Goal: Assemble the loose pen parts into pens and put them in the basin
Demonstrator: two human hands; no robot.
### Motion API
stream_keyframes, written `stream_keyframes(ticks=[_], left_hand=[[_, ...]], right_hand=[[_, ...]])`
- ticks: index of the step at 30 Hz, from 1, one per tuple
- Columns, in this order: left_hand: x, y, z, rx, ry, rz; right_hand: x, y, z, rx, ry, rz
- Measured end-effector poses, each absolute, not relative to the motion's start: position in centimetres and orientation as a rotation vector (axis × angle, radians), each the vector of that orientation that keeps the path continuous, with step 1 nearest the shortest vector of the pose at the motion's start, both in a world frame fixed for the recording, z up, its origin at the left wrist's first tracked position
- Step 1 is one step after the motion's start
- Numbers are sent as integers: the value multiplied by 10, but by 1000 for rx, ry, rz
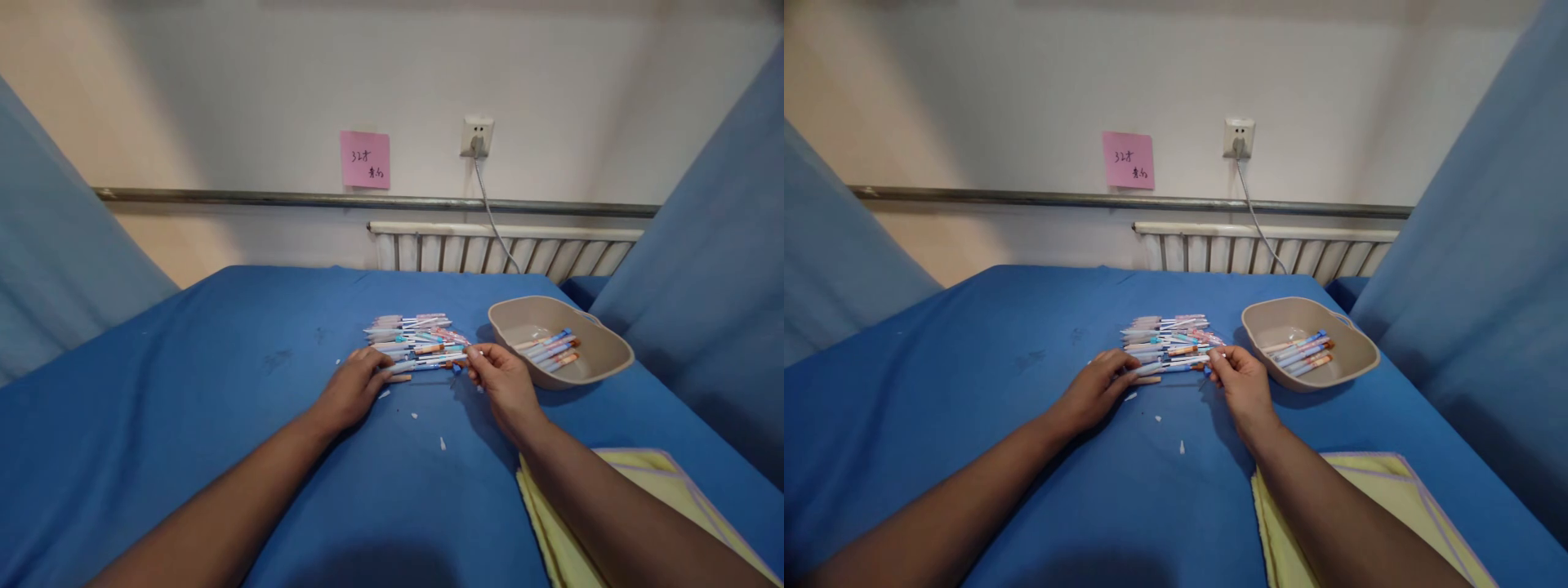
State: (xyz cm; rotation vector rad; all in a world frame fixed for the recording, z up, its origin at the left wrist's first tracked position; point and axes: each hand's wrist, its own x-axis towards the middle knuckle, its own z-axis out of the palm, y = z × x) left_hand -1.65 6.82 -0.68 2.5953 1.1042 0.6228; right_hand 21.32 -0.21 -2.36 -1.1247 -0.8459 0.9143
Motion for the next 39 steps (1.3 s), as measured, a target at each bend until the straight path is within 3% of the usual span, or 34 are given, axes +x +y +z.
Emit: stream_keyframes(ticks=[29, 39], left_hand=[[-15, 59, -2, 2286, 1098, 649], [66, 43, -13, 2456, 1254, 387]], right_hand=[[220, -1, -18, -1085, -851, 780], [233, 2, -10, -994, -753, 643]])
